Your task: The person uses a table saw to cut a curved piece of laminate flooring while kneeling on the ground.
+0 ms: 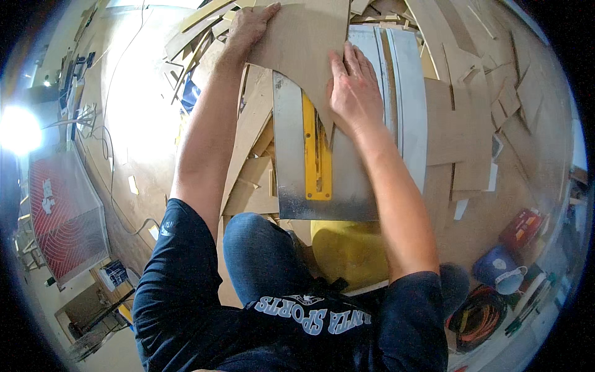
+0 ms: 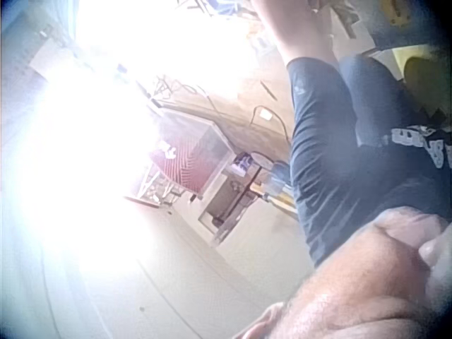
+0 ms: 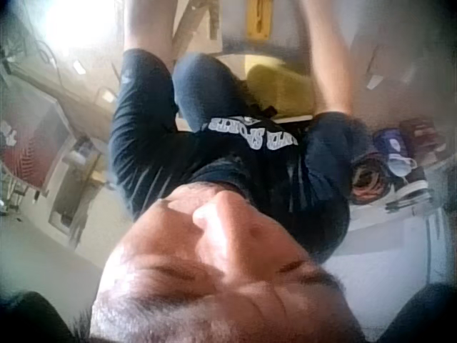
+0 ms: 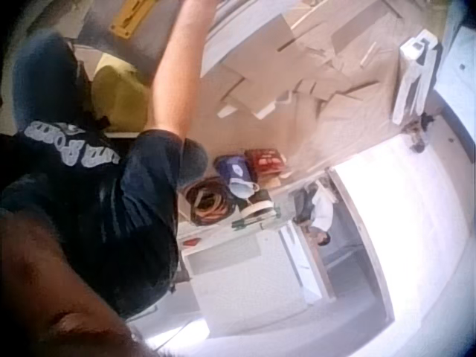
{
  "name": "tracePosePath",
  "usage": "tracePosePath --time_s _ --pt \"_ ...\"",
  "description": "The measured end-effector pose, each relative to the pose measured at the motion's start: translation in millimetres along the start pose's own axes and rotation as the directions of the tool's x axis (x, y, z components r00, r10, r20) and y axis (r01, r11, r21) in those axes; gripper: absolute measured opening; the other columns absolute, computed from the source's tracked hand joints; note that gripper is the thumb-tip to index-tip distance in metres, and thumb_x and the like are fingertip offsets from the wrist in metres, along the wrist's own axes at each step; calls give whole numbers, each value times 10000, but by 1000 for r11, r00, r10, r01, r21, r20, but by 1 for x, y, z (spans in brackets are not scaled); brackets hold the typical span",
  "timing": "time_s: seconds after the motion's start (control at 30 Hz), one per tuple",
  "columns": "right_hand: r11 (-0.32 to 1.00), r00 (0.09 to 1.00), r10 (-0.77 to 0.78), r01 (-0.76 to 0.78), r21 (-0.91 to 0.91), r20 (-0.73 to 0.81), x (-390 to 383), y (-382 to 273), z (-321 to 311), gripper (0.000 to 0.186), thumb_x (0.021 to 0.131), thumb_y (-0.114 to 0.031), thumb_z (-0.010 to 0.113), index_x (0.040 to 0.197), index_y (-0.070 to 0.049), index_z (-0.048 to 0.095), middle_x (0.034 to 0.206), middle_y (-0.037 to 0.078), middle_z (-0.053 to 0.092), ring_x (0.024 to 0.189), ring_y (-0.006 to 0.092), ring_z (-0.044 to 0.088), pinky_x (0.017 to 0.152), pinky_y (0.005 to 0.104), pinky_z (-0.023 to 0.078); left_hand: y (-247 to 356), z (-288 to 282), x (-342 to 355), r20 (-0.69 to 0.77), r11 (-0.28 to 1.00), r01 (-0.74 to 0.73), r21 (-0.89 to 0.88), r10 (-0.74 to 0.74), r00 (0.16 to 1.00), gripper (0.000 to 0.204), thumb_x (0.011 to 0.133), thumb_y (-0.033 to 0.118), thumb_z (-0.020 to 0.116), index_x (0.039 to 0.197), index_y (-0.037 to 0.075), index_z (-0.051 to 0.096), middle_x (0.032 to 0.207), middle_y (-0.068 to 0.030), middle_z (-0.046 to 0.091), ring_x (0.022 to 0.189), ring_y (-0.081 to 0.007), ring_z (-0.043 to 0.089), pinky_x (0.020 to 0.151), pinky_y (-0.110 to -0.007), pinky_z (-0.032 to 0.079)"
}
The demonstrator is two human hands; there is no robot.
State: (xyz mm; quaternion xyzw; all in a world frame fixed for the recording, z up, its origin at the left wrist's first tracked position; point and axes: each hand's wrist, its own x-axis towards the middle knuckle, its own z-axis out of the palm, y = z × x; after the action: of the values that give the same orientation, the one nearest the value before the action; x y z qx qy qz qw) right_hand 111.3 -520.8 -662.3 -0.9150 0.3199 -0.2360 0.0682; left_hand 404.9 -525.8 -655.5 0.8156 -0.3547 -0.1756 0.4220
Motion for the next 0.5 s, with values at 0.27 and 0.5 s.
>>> tracePosePath --time_s 0.27,0.5 --pt "1000 1000 -10 9 -8 -13 -1 -5 -3 480 953 -40 520 1431 -30 560 1527 257 491 1445 390 456 1218 469 379 -7 -2 4 -49 999 -3 36 5 999 892 897 604 666 1306 -165 477 1322 -336 538 1289 -411 524 1095 -437 437" --pt "999 1000 7 -7 -32 6 -9 0 -6 492 963 -48 518 1453 -53 551 1530 250 492 1448 385 453 1223 481 376 20 -10 -20 7 985 66 158 -68 998 757 909 598 702 1140 -122 654 1018 -275 679 902 -355 691 823 -439 571"
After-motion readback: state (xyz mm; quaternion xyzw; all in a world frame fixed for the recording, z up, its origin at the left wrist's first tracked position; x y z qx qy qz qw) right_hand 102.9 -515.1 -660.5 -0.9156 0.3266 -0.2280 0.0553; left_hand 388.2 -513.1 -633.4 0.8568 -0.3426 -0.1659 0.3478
